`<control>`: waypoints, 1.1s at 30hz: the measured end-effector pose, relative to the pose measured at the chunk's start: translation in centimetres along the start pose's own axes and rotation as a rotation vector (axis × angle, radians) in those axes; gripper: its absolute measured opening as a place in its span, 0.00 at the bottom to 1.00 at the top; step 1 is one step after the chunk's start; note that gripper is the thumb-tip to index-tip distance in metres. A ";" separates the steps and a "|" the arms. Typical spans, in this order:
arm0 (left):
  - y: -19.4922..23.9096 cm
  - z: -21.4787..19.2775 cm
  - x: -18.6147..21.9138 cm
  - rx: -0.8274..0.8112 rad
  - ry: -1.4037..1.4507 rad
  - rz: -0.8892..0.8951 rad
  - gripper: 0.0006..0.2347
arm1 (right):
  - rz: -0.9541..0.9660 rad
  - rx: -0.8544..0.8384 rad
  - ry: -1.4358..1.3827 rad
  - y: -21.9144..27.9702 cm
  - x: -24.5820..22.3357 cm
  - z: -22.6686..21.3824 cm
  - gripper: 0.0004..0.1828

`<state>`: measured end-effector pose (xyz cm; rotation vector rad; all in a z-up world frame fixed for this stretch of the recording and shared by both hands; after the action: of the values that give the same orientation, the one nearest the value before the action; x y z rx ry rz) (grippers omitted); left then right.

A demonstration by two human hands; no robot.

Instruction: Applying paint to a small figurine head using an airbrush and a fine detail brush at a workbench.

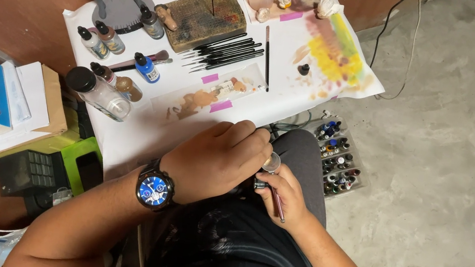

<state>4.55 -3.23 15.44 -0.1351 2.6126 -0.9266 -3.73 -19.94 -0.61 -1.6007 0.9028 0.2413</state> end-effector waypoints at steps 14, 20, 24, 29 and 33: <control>-0.3 -0.1 -0.1 0.005 0.005 0.005 0.05 | -0.004 0.012 -0.021 -0.6 -0.4 -0.2 0.12; -0.2 -0.7 -0.2 0.017 0.096 -0.051 0.05 | 0.004 0.015 -0.033 -0.2 -0.3 -0.4 0.13; 0.9 -0.3 -0.3 -0.002 0.126 -0.125 0.06 | 0.009 0.004 -0.044 -0.2 -0.1 -0.4 0.13; 2.4 0.8 0.2 0.034 0.207 -0.246 0.06 | 0.009 -0.018 -0.046 -0.5 -0.3 -0.3 0.13; 6.0 4.3 0.4 0.116 0.594 -0.456 0.10 | 0.022 -0.006 -0.034 -1.3 -1.0 -0.2 0.14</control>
<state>5.91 -1.19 8.51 -0.5133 3.1218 -1.4551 -3.63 -19.78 0.98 -1.5888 0.8945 0.2857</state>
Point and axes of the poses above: each hand's wrist, its own y-axis away from the middle knuckle, its own z-axis out of the palm, x = y × z, the point moved 1 cm from there along -y, towards the middle knuckle, and after that the axes turned 2 degrees about -z, right-handed, at the moved point
